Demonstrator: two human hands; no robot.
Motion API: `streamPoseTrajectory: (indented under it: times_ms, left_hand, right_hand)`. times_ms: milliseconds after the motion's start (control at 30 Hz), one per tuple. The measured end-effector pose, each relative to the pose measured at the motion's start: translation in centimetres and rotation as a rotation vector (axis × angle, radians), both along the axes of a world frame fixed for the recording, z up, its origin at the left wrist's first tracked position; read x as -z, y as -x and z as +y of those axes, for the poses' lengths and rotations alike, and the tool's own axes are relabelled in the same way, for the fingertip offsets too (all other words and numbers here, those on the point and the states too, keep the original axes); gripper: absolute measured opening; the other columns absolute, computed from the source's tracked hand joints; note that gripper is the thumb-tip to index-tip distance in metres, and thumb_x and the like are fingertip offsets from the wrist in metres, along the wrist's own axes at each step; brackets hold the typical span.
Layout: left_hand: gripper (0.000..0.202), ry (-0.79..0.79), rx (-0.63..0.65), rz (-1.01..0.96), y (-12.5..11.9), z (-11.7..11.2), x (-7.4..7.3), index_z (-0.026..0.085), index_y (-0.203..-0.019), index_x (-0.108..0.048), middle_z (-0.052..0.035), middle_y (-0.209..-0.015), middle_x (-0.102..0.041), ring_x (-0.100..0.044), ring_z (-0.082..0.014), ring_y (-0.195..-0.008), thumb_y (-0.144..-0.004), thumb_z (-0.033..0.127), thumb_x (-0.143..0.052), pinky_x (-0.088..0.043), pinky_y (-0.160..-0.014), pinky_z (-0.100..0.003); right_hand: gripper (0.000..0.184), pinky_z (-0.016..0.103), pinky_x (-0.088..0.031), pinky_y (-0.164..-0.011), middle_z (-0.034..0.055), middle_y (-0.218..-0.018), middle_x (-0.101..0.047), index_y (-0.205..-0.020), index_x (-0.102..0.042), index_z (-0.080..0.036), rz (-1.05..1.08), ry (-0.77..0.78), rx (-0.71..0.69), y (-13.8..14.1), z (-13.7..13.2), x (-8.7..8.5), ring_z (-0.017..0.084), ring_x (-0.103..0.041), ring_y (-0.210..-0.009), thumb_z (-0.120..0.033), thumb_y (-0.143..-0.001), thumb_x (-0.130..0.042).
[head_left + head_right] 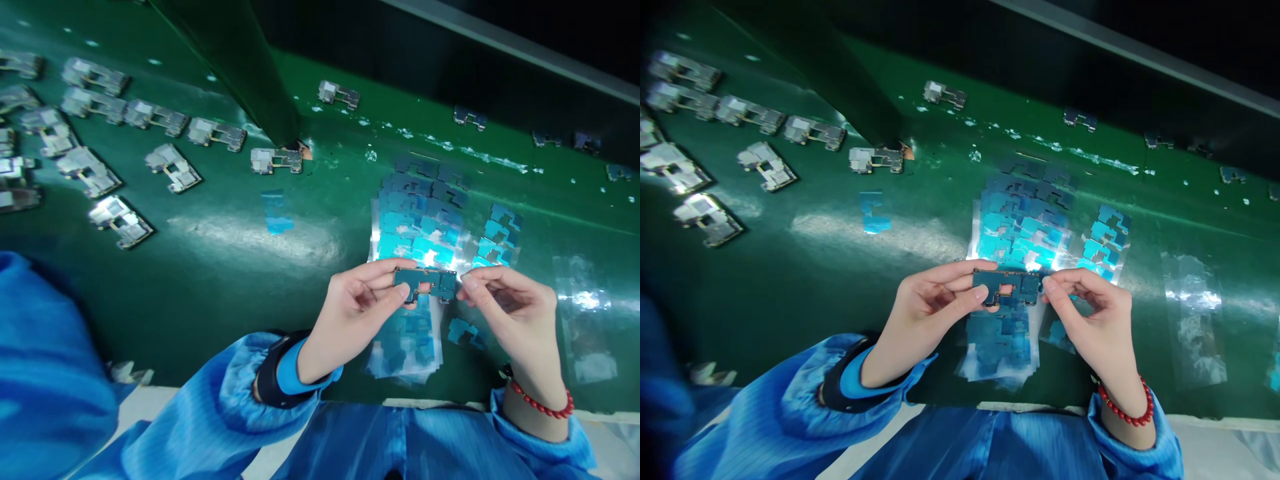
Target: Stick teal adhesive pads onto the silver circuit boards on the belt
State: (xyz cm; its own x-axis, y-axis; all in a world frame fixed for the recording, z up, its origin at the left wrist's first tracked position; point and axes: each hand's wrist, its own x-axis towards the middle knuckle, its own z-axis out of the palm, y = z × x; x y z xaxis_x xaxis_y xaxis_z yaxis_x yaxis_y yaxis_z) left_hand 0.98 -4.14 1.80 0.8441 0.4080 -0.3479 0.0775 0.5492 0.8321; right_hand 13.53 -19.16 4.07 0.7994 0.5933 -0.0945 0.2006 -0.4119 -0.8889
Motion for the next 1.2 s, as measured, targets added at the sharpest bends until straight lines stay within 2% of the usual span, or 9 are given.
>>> streamPoseTrajectory:
  times_ms: [100,200,267,400,500,700,967,1067,1200]
  left_hand:
    - [0.022,0.018,0.005,0.017,0.0,0.0,-0.2,0.015,-0.103,-0.070,-0.0030,-0.076,-0.079,-0.076,-0.0225,-0.085,-0.082,0.021,-0.073,-0.064,-0.072,-0.026]
    - [0.024,0.018,0.011,0.017,-0.1,0.1,-0.4,0.014,-0.103,-0.070,-0.0054,-0.083,-0.080,-0.077,-0.0219,-0.081,-0.081,0.023,-0.074,-0.064,-0.072,-0.027]
    - [0.024,0.013,0.007,0.020,-0.1,0.1,-0.5,0.014,-0.101,-0.070,-0.0050,-0.083,-0.080,-0.076,-0.0198,-0.075,-0.080,0.023,-0.074,-0.064,-0.072,-0.026]
    - [0.021,0.015,-0.006,-0.012,-0.2,0.0,-0.6,0.015,-0.099,-0.071,-0.0027,-0.078,-0.079,-0.075,-0.0161,-0.068,-0.079,0.021,-0.074,-0.063,-0.071,-0.023]
    - [0.019,-0.003,-0.018,-0.028,-0.3,-0.2,-0.5,0.016,-0.098,-0.072,-0.0013,-0.076,-0.079,-0.075,-0.0153,-0.069,-0.080,0.017,-0.072,-0.062,-0.070,-0.021]
    - [0.020,-0.094,-0.016,-0.031,-0.1,-0.6,-0.5,0.018,-0.098,-0.073,0.0021,-0.068,-0.077,-0.073,-0.0127,-0.062,-0.080,0.010,-0.068,-0.062,-0.068,-0.019]
    - [0.021,-0.092,-0.019,-0.089,-0.1,-0.5,-0.6,0.020,-0.099,-0.069,0.0010,-0.081,-0.080,-0.074,-0.0086,-0.070,-0.083,0.008,-0.064,-0.058,-0.067,-0.011]
    - [0.022,-0.103,-0.035,-0.115,-0.1,-0.6,-0.5,0.019,-0.100,-0.067,-0.0009,-0.086,-0.080,-0.075,-0.0095,-0.073,-0.082,0.007,-0.064,-0.059,-0.069,-0.012]
    - [0.021,-0.192,-0.124,-0.084,0.0,-0.9,-0.5,0.018,-0.094,-0.067,-0.0009,-0.078,-0.079,-0.073,-0.0094,-0.066,-0.076,0.008,-0.070,-0.057,-0.061,-0.011]
  right_hand:
    - [0.005,0.023,-0.059,-0.064,0.0009,-0.073,-0.072,-0.086,-0.072,-0.021,0.047,-0.055,0.024,0.1,0.1,0.3,0.013,-0.067,-0.064,-0.025,-0.082,-0.072]
    - [0.024,0.023,-0.060,-0.066,0.0019,-0.086,-0.074,-0.102,-0.069,-0.022,0.141,-0.118,-0.012,0.4,0.5,0.7,0.013,-0.070,-0.072,-0.025,-0.079,-0.075]
    - [0.031,0.024,-0.060,-0.066,0.0022,-0.087,-0.074,-0.108,-0.067,-0.023,0.189,-0.130,-0.061,0.8,0.8,0.9,0.014,-0.071,-0.074,-0.027,-0.079,-0.076]
    - [0.026,0.025,-0.060,-0.064,0.0013,-0.079,-0.075,-0.105,-0.068,-0.023,0.212,-0.127,-0.095,1.2,1.0,1.2,0.017,-0.073,-0.074,-0.028,-0.080,-0.074]
    - [0.024,0.025,-0.059,-0.064,0.0021,-0.084,-0.077,-0.102,-0.069,-0.024,0.184,-0.126,-0.086,1.4,1.1,1.4,0.017,-0.074,-0.076,-0.028,-0.080,-0.075]
    - [0.013,0.020,-0.056,-0.062,-0.0010,-0.083,-0.075,-0.093,-0.073,-0.026,0.083,-0.103,-0.058,1.6,1.1,1.7,0.012,-0.071,-0.069,-0.027,-0.080,-0.075]
    - [0.012,0.018,-0.056,-0.062,-0.0016,-0.077,-0.074,-0.093,-0.075,-0.026,0.056,-0.109,-0.044,1.3,0.5,1.4,0.010,-0.068,-0.066,-0.024,-0.081,-0.073]
    - [0.014,0.015,-0.056,-0.061,-0.0030,-0.073,-0.073,-0.091,-0.075,-0.025,0.017,-0.132,-0.024,1.2,0.5,1.0,0.009,-0.068,-0.064,-0.018,-0.079,-0.073]
    - [0.019,0.013,-0.057,-0.063,-0.0045,-0.074,-0.074,-0.092,-0.074,-0.025,-0.032,-0.156,-0.037,1.6,0.6,0.8,0.008,-0.068,-0.064,-0.014,-0.077,-0.074]
